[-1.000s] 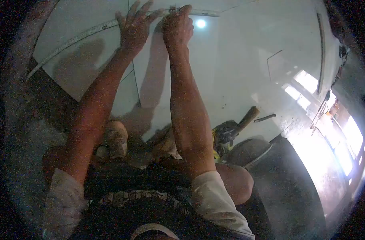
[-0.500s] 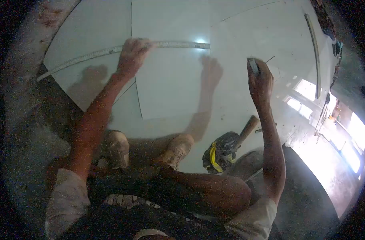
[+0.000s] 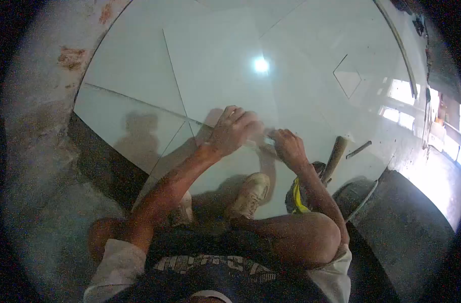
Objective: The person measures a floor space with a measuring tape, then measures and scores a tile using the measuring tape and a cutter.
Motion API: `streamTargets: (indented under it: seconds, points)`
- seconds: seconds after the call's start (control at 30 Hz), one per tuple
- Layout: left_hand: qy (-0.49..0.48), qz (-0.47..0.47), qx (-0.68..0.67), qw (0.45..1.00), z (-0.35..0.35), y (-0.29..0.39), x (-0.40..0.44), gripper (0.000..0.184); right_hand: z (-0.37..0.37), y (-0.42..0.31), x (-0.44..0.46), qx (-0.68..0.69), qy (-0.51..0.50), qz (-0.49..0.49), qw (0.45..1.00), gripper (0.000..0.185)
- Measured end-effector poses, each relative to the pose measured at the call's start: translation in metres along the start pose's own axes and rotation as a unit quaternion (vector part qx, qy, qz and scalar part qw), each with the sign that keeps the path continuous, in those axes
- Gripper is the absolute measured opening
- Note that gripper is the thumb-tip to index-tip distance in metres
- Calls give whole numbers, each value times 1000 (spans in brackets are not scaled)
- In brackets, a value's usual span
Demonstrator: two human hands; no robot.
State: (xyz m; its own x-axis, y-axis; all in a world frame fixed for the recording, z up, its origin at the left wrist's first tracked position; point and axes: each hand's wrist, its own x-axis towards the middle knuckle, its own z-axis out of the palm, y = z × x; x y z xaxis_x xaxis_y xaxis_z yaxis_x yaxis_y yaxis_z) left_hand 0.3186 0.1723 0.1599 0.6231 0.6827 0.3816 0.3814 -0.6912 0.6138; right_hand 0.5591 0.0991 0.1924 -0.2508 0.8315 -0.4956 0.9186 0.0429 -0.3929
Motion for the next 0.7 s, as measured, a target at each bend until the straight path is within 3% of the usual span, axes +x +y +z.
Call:
streamTargets:
  seconds: [0.1, 0.2, 0.23, 0.3, 0.37, 0.43, 0.53, 0.63, 0.7]
  points:
    - [77, -6, 26, 997, -10, -15, -3, 21, 24, 27, -20, 26, 37, 49, 998, 33]
    - [192, -210, 86, 955, -27, -46, -30, 31, 31, 17, -42, 75, 59, 115, 989, 38]
    - [244, -296, 84, 920, -27, -59, -46, 33, 46, 15, -48, 60, 79, 79, 992, 38]
    - [310, -375, 177, 856, -40, -88, -75, 30, 88, 17, -56, 29, 121, 6, 992, 38]
    - [328, -438, 220, 808, -60, -103, -101, 29, 103, -20, -50, 1, 94, 13, 995, 40]
    - [425, -526, 67, 733, -73, -143, -148, 34, 112, -41, -48, -7, 83, 5, 997, 42]
    - [398, -618, 56, 676, -101, -117, -133, 42, 127, -41, -46, 5, 80, -19, 997, 42]
    - [462, -598, -121, 644, -88, -115, -145, 48, 116, -31, -53, 33, 75, -14, 997, 39]
    - [435, -605, -97, 660, -81, -119, -151, 48, 103, -14, -61, 89, 124, 38, 988, 37]
